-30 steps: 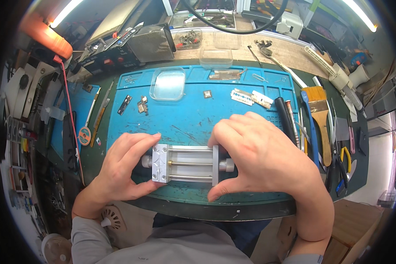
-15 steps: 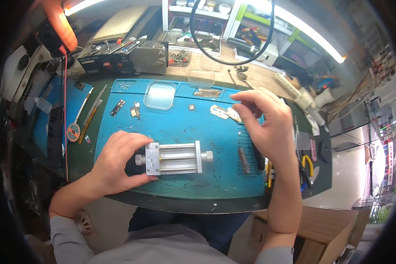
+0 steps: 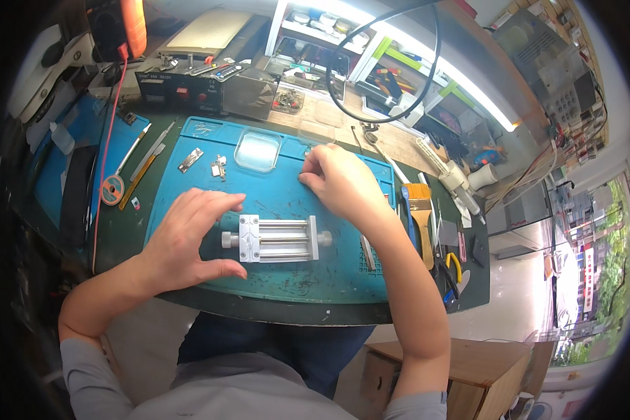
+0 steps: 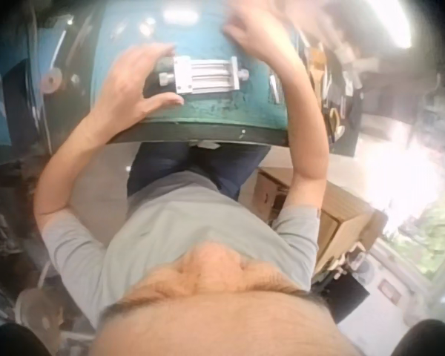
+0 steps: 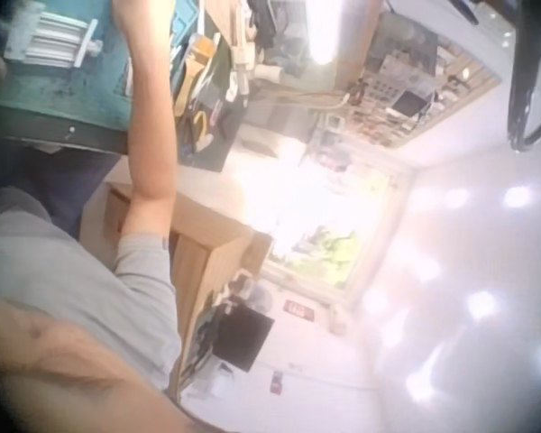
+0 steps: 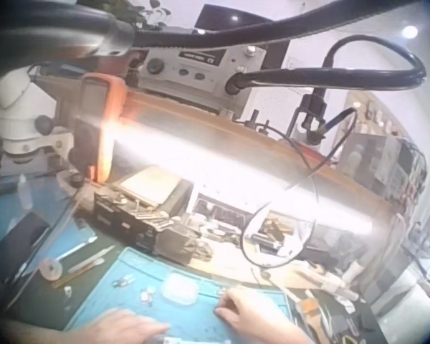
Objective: The person assembles a small metal mechanical component on a blue workbench, using a screwdriver to tighten screws and a red marker to make alignment marks. The person repeatedly adjusts and repositions the component while working.
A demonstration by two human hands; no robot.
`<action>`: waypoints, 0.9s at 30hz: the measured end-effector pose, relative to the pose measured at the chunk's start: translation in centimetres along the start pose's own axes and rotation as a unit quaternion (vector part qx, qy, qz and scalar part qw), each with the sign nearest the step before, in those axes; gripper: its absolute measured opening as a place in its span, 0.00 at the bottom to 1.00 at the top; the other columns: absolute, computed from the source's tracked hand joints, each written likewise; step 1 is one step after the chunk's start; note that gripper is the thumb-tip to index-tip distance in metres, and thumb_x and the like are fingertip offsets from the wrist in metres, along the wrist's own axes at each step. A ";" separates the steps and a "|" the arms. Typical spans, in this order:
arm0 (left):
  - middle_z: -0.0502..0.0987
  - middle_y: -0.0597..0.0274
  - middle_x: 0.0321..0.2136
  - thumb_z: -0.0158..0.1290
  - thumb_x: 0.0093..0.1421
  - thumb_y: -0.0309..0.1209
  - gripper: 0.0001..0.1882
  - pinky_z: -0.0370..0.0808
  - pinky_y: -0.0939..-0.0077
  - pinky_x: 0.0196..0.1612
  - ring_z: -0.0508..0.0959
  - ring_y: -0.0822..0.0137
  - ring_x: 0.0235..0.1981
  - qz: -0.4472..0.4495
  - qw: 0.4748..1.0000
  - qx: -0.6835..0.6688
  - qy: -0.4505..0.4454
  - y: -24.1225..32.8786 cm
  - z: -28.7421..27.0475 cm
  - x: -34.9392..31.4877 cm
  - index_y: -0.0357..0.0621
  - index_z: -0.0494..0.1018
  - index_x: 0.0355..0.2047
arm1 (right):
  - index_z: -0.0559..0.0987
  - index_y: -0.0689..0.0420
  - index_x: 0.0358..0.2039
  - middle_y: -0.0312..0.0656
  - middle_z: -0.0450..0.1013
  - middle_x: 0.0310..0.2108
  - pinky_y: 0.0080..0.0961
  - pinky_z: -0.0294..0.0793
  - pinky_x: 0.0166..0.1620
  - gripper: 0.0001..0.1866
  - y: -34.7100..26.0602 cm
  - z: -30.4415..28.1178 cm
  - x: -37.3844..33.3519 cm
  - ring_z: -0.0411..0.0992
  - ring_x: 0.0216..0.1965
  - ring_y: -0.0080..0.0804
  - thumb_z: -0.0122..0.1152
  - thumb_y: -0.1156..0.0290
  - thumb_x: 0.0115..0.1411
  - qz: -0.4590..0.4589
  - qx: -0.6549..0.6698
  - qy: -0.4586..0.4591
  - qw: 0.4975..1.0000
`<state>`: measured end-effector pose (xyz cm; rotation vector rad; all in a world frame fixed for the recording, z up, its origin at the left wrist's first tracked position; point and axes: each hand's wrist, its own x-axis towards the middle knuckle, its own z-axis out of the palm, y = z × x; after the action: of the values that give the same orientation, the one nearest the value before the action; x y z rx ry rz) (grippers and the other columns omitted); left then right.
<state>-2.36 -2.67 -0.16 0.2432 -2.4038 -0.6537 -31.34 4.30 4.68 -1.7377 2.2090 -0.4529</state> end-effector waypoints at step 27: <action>0.84 0.62 0.38 0.63 0.66 0.18 0.08 0.80 0.79 0.44 0.84 0.75 0.37 -0.138 0.959 -0.224 0.110 0.2 0.3 4.1 0.37 0.83 0.45 | 0.87 0.58 0.45 0.43 0.77 0.40 0.35 0.78 0.45 0.08 3.1 0.5 -9.7 0.77 0.41 0.42 0.69 0.75 0.66 -0.177 0.065 0.044 0.981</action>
<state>-5.75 -3.72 1.83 0.4352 -1.9631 -1.2082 -31.70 14.40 3.29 -2.0769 1.8749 -0.7501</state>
